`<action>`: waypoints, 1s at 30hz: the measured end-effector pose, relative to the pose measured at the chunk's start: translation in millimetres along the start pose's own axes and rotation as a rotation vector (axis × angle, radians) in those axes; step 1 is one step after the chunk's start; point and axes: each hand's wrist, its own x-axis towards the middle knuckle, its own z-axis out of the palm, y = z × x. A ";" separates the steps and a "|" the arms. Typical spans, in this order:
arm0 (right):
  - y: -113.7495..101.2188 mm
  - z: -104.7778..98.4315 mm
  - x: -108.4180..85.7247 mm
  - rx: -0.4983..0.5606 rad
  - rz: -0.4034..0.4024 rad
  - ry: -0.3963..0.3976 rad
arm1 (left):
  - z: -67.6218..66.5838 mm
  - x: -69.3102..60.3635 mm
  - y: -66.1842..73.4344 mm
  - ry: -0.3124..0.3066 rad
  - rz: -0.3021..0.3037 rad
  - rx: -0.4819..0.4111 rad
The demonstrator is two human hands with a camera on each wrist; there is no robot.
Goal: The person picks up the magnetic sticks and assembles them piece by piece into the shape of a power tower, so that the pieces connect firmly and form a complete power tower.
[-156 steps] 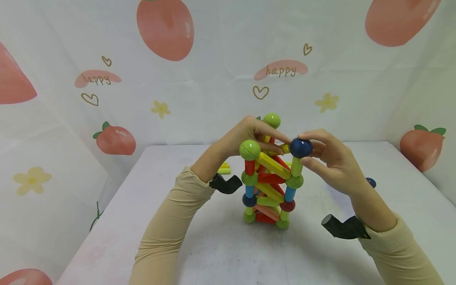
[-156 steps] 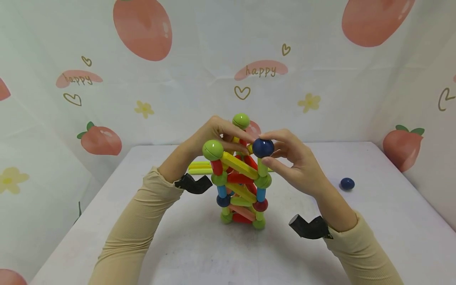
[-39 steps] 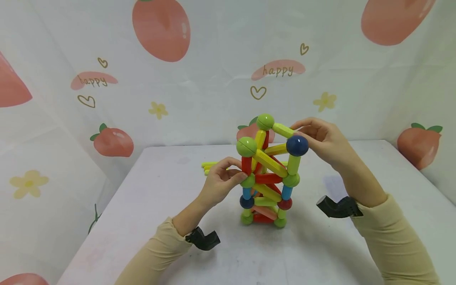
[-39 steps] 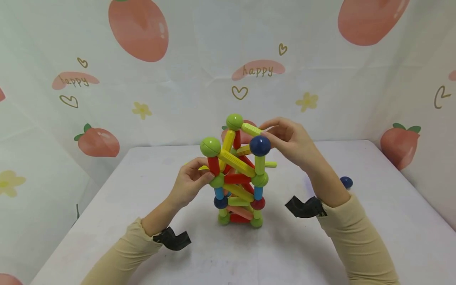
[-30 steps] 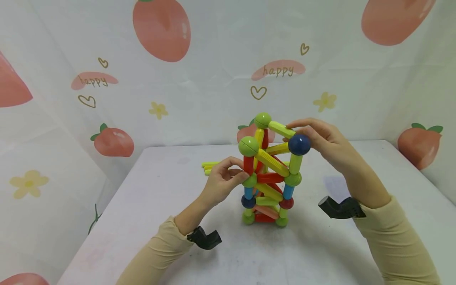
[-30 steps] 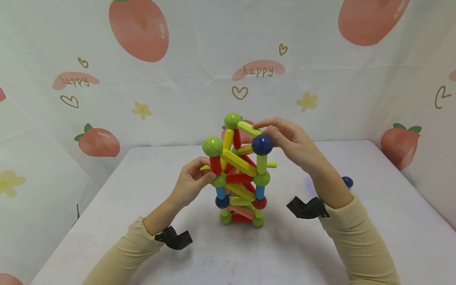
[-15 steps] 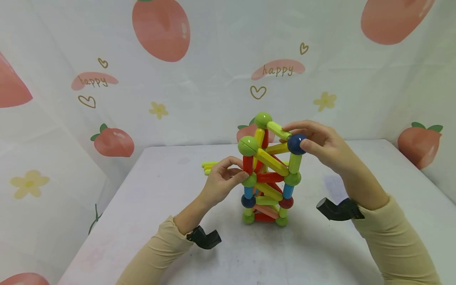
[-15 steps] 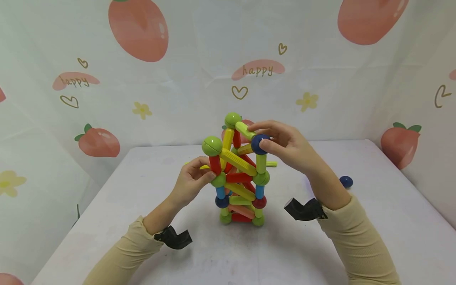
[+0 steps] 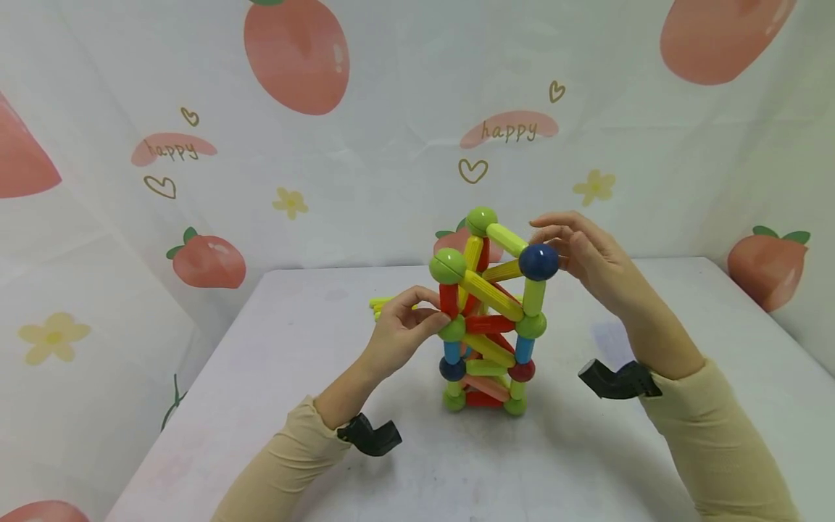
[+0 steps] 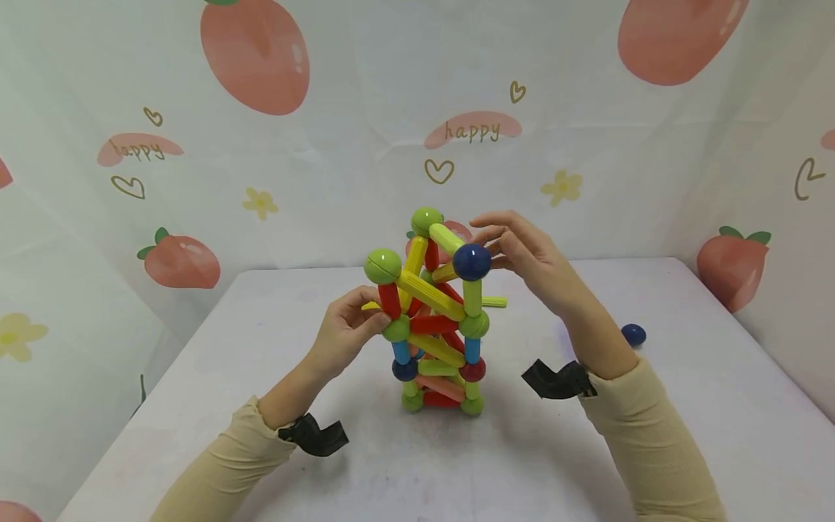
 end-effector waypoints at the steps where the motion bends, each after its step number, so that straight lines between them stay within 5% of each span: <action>1: 5.2 -3.2 -0.4 -0.028 0.055 0.024 | -1.9 0.0 -0.3 0.009 -0.005 0.001; 7: 59.3 -22.5 -7.8 -0.305 0.508 0.087 | -12.8 1.3 -4.1 0.046 -0.024 0.005; 13: 121.3 -35.2 -23.4 -0.417 0.830 0.064 | -14.6 3.9 -6.3 0.025 -0.019 0.009; 22: 154.7 -34.1 -33.0 -0.457 0.924 0.072 | -17.4 11.2 -8.4 -0.017 0.002 0.044; 30: 171.9 -39.0 -36.4 -0.599 0.860 0.006 | -20.5 14.8 -10.9 -0.033 0.010 0.042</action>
